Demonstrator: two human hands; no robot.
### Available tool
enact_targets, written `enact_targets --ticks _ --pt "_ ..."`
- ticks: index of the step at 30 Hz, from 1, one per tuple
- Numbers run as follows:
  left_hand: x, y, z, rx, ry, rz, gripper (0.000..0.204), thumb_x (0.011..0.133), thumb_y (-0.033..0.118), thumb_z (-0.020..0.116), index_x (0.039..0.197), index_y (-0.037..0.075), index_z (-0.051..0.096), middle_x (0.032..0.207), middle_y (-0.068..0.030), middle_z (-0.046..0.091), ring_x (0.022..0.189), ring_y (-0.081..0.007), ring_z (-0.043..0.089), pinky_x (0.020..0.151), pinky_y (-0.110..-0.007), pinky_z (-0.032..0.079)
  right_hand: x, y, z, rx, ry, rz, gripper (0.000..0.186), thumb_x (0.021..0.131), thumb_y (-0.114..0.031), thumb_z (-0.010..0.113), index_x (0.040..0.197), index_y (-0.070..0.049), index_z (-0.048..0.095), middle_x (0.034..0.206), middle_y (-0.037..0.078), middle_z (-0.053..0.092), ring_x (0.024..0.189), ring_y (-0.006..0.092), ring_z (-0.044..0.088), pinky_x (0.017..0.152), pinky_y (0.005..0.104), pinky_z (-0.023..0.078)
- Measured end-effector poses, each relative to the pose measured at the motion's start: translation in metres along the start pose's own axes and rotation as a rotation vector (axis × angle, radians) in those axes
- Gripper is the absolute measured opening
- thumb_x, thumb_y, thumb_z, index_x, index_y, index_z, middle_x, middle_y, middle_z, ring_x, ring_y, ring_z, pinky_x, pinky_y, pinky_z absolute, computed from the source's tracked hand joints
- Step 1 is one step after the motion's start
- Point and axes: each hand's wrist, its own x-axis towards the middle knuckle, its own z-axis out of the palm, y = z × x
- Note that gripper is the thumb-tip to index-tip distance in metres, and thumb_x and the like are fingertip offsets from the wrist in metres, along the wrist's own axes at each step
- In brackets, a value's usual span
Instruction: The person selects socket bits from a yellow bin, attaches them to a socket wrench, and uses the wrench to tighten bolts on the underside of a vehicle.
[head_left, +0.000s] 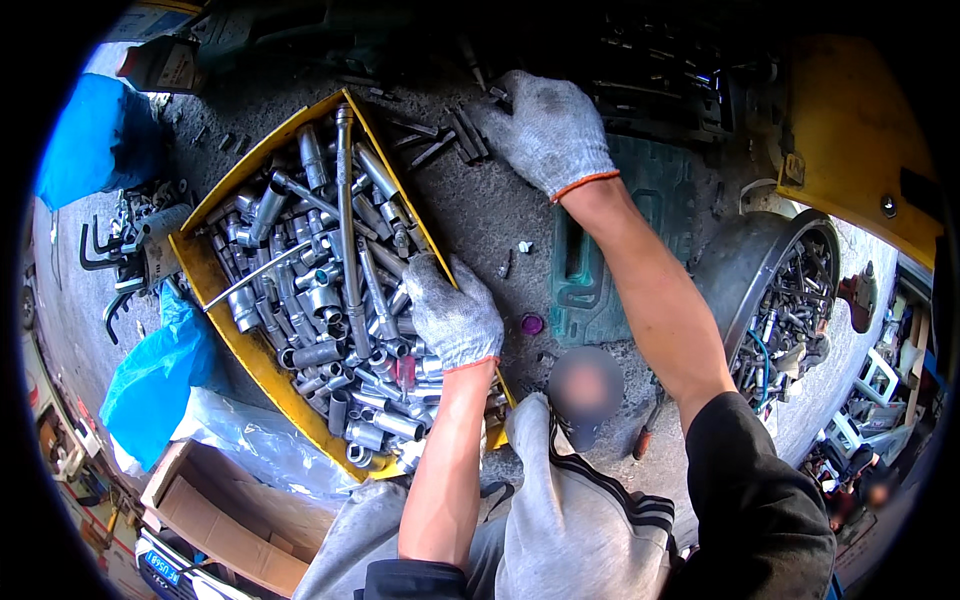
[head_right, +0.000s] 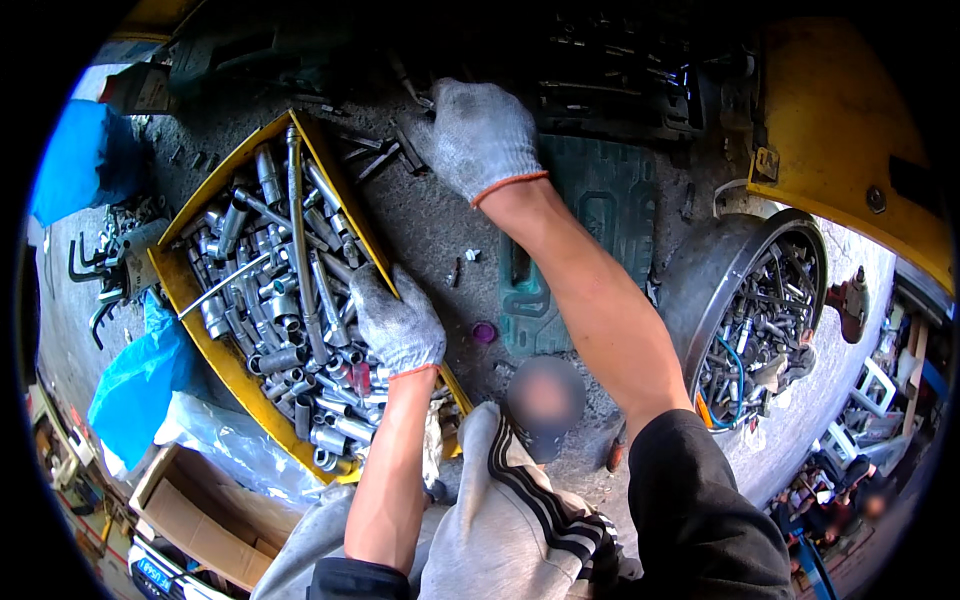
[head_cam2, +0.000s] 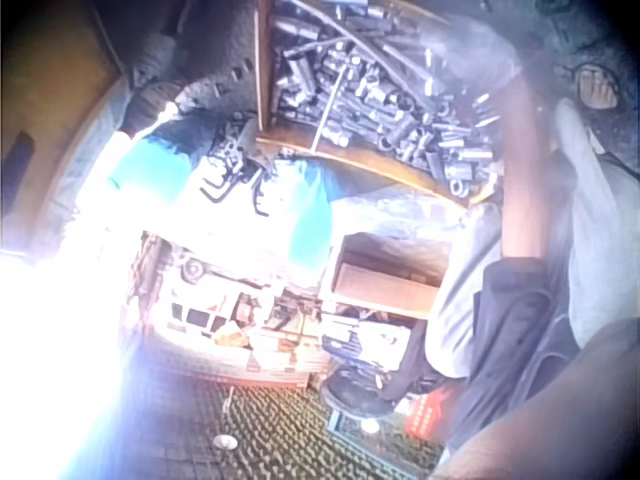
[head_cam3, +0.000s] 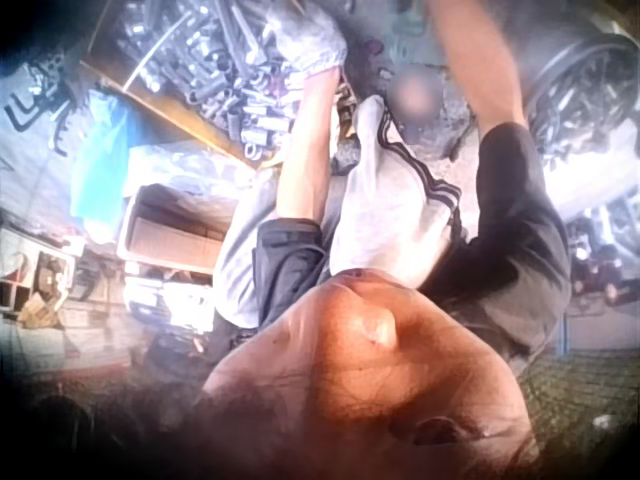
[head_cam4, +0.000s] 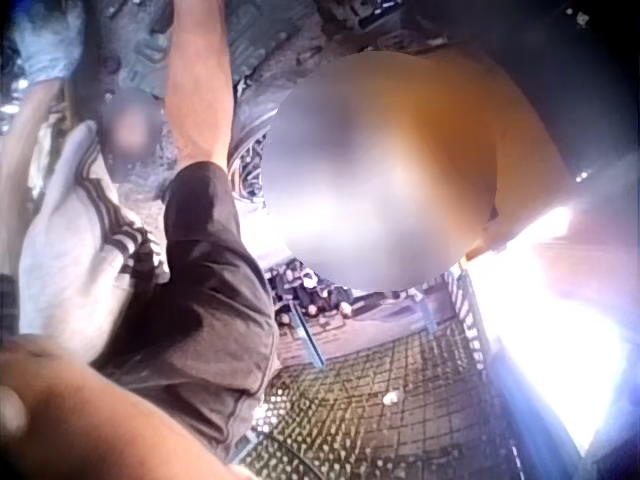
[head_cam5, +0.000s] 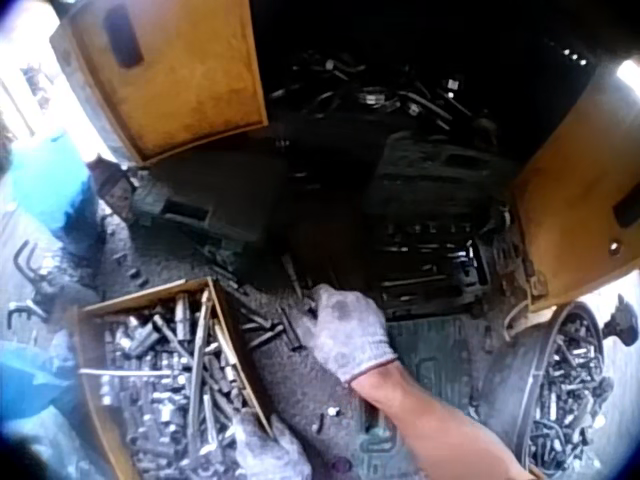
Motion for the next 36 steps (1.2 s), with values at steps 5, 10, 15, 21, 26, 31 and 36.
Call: enact_targets --ticks 5,10,15,21,26,31,36 --pt "0.000 -0.001 0.001 -0.022 0.026 -0.003 0.025 0.093 0.014 0.063 0.111 -0.004 0.061 0.102 -0.0274 0.064 0.093 -0.0468 0.064 0.081 -0.050 0.052 -0.011 -0.024 -0.018 0.000 -0.424 0.139 0.046 0.090 -0.042 0.064 0.097 0.003 0.072 0.096 0.026 0.071 0.095 0.0410 0.070 0.088 0.0459 0.056" --pt "-0.001 -0.001 0.003 -0.007 0.040 0.032 0.023 0.093 0.013 0.064 0.110 -0.002 0.062 0.100 -0.0266 0.066 0.091 -0.0470 0.065 0.080 -0.049 0.052 -0.026 -0.022 0.022 -0.009 -0.191 0.172 0.044 0.089 -0.036 0.068 0.112 0.002 0.067 0.095 0.023 0.072 0.094 0.0408 0.070 0.083 0.0501 0.057" --pt "0.001 -0.001 -0.001 -0.025 0.000 -0.005 0.027 0.092 0.014 0.063 0.112 -0.004 0.061 0.106 -0.0277 0.064 0.095 -0.0471 0.064 0.084 -0.051 0.052 -0.025 -0.029 0.028 0.067 -0.016 -0.032 0.041 0.092 -0.031 0.066 0.122 -0.003 0.062 0.095 0.020 0.073 0.092 0.0371 0.071 0.081 0.0484 0.057" --pt "0.001 0.004 -0.001 -0.020 -0.032 -0.048 0.027 0.092 0.015 0.063 0.112 -0.004 0.062 0.104 -0.0277 0.064 0.095 -0.0468 0.064 0.084 -0.051 0.052 0.001 -0.035 0.054 -0.003 -0.116 -0.063 0.031 0.091 -0.034 0.065 0.102 -0.005 0.069 0.091 0.020 0.072 0.088 0.0391 0.070 0.077 0.0500 0.056" --pt "0.001 0.000 0.000 -0.046 -0.003 -0.031 0.027 0.092 0.015 0.063 0.111 -0.004 0.062 0.103 -0.0274 0.064 0.094 -0.0466 0.064 0.082 -0.051 0.052 0.002 -0.042 0.053 -0.008 -0.066 0.015 0.031 0.091 -0.033 0.065 0.097 -0.004 0.072 0.091 0.020 0.072 0.089 0.0390 0.070 0.078 0.0499 0.056" --pt "0.002 0.003 -0.004 -0.029 -0.025 -0.051 0.025 0.091 0.014 0.062 0.109 -0.003 0.062 0.103 -0.0265 0.063 0.094 -0.0464 0.064 0.082 -0.051 0.052 -0.023 -0.028 0.009 0.441 0.022 0.108 0.030 0.092 -0.029 0.068 0.097 0.000 0.073 0.089 0.021 0.073 0.085 0.0369 0.071 0.077 0.0414 0.057" --pt "0.001 0.003 -0.004 -0.035 -0.016 -0.045 0.024 0.091 0.015 0.063 0.109 -0.002 0.062 0.103 -0.0258 0.063 0.092 -0.0467 0.064 0.080 -0.051 0.052 -0.048 -0.027 -0.003 0.935 -0.075 0.152 0.021 0.092 -0.012 0.069 0.111 -0.004 0.074 0.102 0.016 0.075 0.089 0.0219 0.073 0.080 0.0335 0.056"
